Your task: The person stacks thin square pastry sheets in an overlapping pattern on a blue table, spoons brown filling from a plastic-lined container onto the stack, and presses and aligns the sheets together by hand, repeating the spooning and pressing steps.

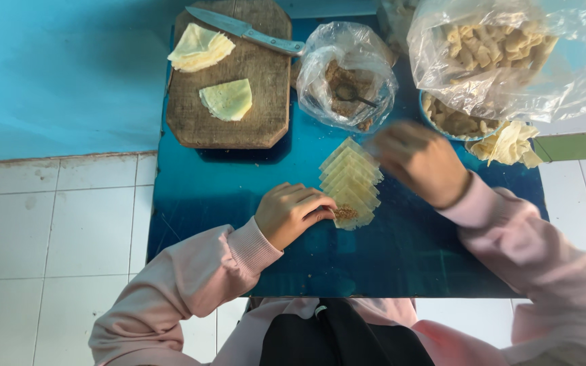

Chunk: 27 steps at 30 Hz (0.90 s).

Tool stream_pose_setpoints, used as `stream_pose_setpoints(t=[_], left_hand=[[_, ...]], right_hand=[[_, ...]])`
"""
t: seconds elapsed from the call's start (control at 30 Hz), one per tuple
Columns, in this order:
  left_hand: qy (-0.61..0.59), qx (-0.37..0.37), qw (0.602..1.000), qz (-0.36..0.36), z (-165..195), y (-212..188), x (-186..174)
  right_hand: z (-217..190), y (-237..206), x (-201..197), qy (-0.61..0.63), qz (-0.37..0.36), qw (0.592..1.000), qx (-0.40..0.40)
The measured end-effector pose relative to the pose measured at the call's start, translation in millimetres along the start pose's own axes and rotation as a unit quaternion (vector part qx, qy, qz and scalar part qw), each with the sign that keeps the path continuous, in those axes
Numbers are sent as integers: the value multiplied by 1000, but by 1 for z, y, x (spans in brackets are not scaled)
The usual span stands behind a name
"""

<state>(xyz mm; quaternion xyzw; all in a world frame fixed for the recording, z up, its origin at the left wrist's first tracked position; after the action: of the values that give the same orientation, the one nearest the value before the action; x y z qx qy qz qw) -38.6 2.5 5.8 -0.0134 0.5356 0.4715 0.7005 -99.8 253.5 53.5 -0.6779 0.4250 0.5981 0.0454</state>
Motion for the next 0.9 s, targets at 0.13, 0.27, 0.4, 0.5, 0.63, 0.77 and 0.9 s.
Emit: stream_pose_setpoints(t=[0.13, 0.27, 0.4, 0.5, 0.63, 0.77, 0.9], left_hand=[[-4, 3, 1000, -1, -1, 3, 1], [-10, -13, 1000, -15, 0, 8, 1], [-9, -27, 999, -21, 0, 8, 1], [27, 20, 999, 1, -1, 9, 4], [64, 67, 996, -5, -2, 3, 6], [70, 85, 994, -14, -3, 1, 7], [76, 93, 993, -23, -1, -1, 7]], right_hand=[[-1, -22, 1, 218, -151, 963, -55], [0, -37, 14, 257, -164, 951, -58], [4, -45, 27, 251, -149, 956, -44], [3, -47, 32, 214, -114, 968, -68], [0, -49, 33, 152, -104, 978, -99], [-6, -50, 33, 93, -88, 987, -99], [-12, -47, 36, 69, -53, 991, -104]])
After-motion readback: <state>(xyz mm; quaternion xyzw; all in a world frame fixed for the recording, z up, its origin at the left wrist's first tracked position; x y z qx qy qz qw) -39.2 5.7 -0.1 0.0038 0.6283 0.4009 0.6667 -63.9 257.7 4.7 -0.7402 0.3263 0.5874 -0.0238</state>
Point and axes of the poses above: each hand's wrist, its own y-axis towards the middle knuckle, its own x-axis out of the palm, z = x × y, the point moved 2 cm from there along y, towards the middle knuckle, and after that the axes turned 1 degree about z, right-handed, at the moved point
